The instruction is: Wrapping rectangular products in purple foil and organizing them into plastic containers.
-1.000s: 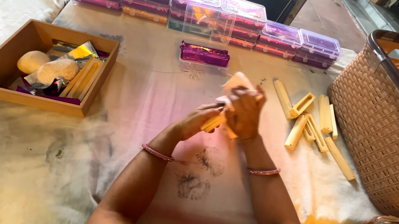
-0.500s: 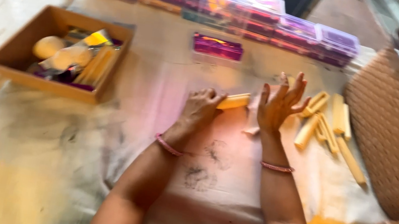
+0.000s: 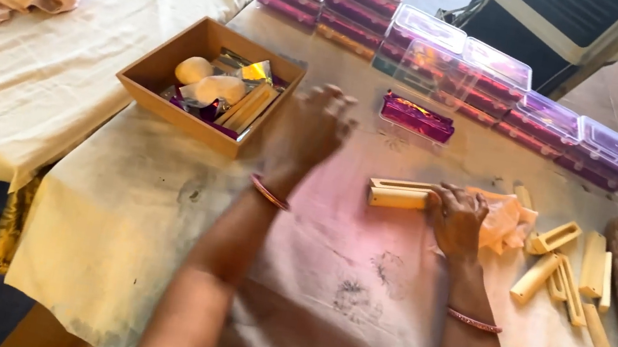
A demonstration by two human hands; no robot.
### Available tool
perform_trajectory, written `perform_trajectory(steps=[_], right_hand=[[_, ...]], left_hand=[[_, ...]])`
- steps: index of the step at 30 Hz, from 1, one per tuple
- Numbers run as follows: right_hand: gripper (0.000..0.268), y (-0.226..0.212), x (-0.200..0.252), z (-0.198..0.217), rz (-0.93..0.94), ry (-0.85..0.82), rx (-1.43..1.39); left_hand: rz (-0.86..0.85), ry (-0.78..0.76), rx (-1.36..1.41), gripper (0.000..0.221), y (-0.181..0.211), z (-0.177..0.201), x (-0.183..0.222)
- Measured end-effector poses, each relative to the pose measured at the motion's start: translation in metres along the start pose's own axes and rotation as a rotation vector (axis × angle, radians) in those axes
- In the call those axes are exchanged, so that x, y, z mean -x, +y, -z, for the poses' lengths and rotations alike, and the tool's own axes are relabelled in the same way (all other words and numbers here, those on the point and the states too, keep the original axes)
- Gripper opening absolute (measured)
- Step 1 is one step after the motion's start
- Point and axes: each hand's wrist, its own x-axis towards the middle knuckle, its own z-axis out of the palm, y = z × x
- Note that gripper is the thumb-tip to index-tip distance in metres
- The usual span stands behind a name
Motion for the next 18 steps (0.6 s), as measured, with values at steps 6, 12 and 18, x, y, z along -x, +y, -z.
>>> perform_trajectory(steps=[6,12,18], right_hand=[[0.027,-0.020,-0.004,0.007,0.031,0.040,-0.039],[0.014,-0.045,-0.006,0.010,0.121,0.077,-0.077],[0.019,-0.087,-0.013,-0.007,0.308,-0.005,-0.116]], left_hand=[[0.101,-0.110,-0.216,0.028,-0.155,0.058,-0.025],[0.331,-0.563,-0.192,0.068,-0.218,0.096,-0.028],[0.407,-0.679,-0.172,0.085,-0.208,0.101,-0.025]])
